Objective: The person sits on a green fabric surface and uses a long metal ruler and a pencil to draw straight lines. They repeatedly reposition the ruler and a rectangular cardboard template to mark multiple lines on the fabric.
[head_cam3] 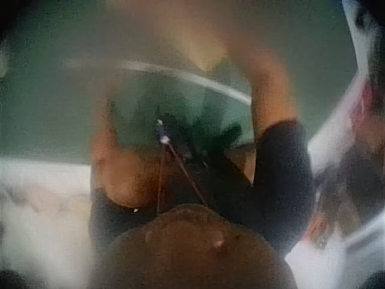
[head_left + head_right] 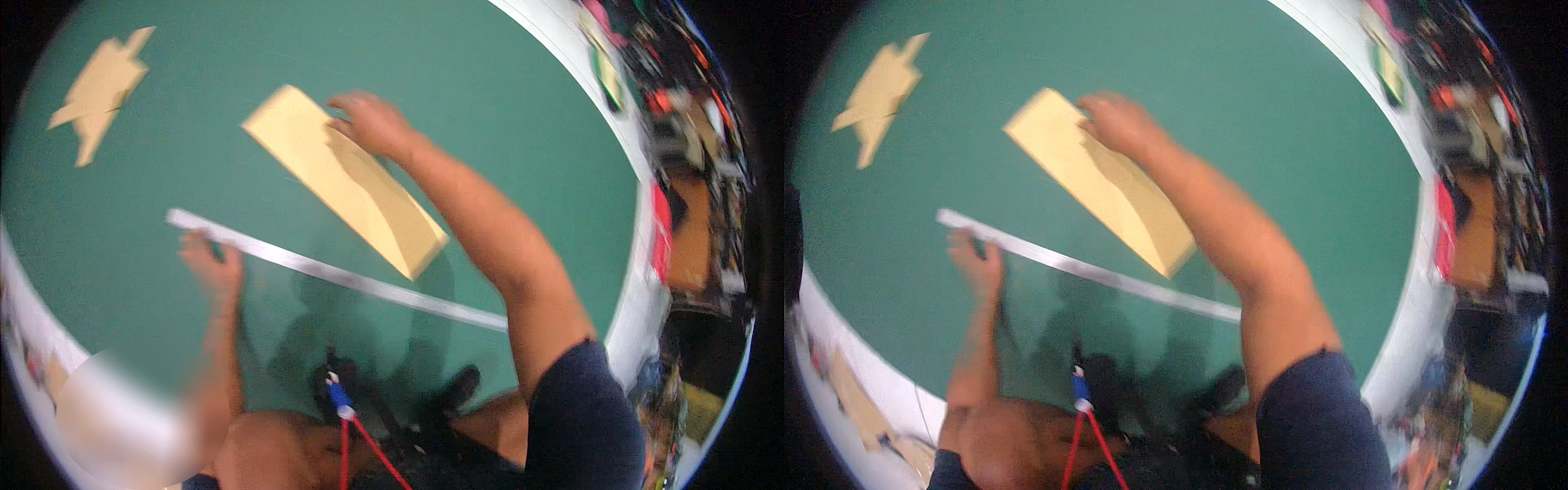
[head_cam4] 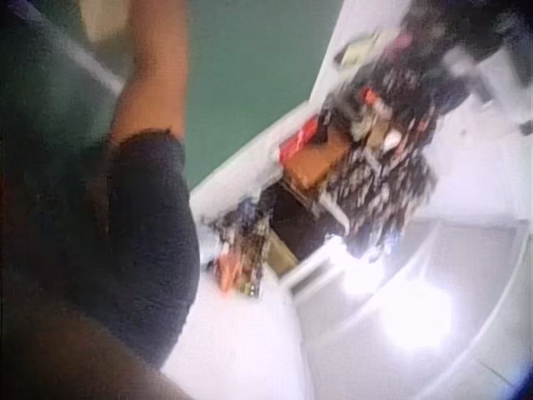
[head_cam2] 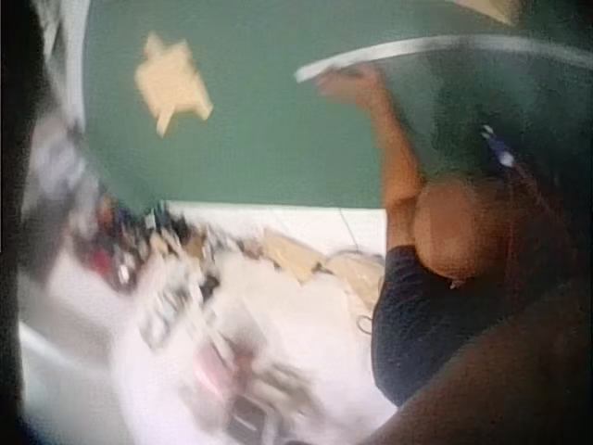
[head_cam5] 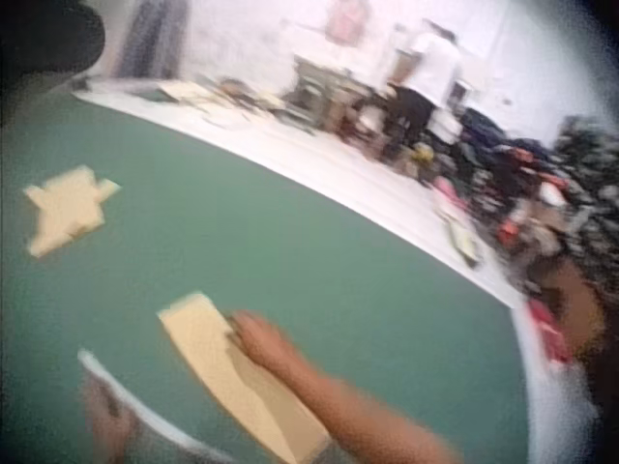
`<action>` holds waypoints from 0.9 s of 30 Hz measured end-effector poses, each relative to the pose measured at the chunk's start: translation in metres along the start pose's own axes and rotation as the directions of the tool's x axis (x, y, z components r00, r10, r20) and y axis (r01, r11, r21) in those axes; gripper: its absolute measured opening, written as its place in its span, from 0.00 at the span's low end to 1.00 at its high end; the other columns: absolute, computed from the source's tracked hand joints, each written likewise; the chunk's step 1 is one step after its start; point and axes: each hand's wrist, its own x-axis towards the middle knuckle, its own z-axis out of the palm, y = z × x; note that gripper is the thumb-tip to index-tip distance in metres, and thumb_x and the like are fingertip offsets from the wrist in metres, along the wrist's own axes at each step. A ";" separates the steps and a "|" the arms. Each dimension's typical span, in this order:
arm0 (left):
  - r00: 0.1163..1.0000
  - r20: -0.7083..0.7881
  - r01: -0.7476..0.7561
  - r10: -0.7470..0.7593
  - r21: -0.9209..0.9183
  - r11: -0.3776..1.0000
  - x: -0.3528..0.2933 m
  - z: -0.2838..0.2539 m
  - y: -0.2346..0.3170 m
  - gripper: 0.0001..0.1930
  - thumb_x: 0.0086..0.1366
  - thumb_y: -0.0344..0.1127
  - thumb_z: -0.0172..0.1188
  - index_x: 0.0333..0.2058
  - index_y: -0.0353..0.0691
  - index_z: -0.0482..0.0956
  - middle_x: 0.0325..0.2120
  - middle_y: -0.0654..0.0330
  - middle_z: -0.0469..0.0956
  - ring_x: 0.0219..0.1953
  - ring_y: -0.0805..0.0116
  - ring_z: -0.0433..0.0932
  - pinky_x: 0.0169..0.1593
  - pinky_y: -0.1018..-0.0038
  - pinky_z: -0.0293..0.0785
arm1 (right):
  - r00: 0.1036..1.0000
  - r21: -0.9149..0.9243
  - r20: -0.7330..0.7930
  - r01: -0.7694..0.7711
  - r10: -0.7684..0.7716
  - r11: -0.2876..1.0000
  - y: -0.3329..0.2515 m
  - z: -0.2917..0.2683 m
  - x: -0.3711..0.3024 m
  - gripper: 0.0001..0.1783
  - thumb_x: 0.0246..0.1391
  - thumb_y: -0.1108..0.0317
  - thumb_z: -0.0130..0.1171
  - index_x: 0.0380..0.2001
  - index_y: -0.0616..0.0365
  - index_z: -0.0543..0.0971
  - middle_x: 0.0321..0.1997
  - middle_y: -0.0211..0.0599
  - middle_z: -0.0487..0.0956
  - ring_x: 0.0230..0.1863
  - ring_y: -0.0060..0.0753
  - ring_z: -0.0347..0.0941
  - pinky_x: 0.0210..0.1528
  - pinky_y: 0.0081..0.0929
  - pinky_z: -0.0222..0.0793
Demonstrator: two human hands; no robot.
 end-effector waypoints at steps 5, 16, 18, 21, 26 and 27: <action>0.990 -0.105 -0.100 0.097 -0.018 0.995 0.017 0.003 -0.053 0.31 0.69 0.48 0.62 0.63 0.33 0.71 0.65 0.42 0.68 0.71 0.42 0.59 0.73 0.47 0.48 | 0.965 -0.291 0.246 -0.017 0.092 0.956 0.082 -0.102 -0.197 0.13 0.63 0.57 0.61 0.44 0.53 0.80 0.45 0.40 0.79 0.48 0.49 0.77 0.46 0.46 0.76; 0.957 0.290 -0.112 0.025 0.291 0.950 0.038 -0.017 -0.036 0.51 0.62 0.71 0.60 0.69 0.34 0.62 0.71 0.44 0.59 0.75 0.46 0.53 0.74 0.40 0.40 | 0.465 -0.165 -0.061 -0.877 0.883 0.451 0.099 -0.055 -0.664 0.20 0.59 0.56 0.65 0.53 0.50 0.81 0.55 0.39 0.80 0.56 0.48 0.77 0.55 0.45 0.76; 0.941 0.335 -0.155 0.037 0.331 0.931 0.042 -0.025 -0.041 0.54 0.60 0.72 0.61 0.70 0.34 0.60 0.72 0.43 0.57 0.75 0.46 0.53 0.73 0.39 0.41 | 0.529 -0.121 -0.201 -0.848 0.824 0.515 0.086 -0.024 -0.665 0.24 0.59 0.54 0.65 0.56 0.49 0.80 0.57 0.37 0.79 0.59 0.46 0.75 0.57 0.45 0.75; 0.906 0.422 -0.137 -0.029 0.359 0.923 0.053 -0.034 -0.035 0.57 0.58 0.74 0.62 0.71 0.33 0.57 0.72 0.42 0.55 0.75 0.47 0.53 0.73 0.39 0.41 | 0.577 -0.090 -0.205 -0.816 0.791 0.571 0.095 -0.023 -0.664 0.25 0.59 0.51 0.65 0.57 0.48 0.80 0.60 0.38 0.78 0.60 0.46 0.74 0.58 0.42 0.75; 0.838 0.529 -0.099 -0.133 0.388 0.916 0.065 -0.040 -0.014 0.60 0.56 0.75 0.63 0.71 0.32 0.54 0.72 0.42 0.54 0.75 0.46 0.53 0.72 0.38 0.43 | 0.654 -0.134 -0.195 -0.756 0.731 0.640 0.106 -0.026 -0.681 0.23 0.59 0.51 0.66 0.54 0.47 0.82 0.58 0.36 0.79 0.59 0.45 0.74 0.56 0.41 0.76; 0.820 0.552 -0.092 -0.153 0.392 0.915 0.066 -0.041 -0.009 0.61 0.55 0.76 0.63 0.71 0.31 0.54 0.72 0.42 0.54 0.74 0.45 0.53 0.72 0.38 0.43 | 0.661 -0.155 -0.201 -0.750 0.723 0.643 0.106 -0.027 -0.683 0.22 0.59 0.51 0.66 0.53 0.47 0.82 0.57 0.36 0.79 0.58 0.45 0.75 0.56 0.41 0.76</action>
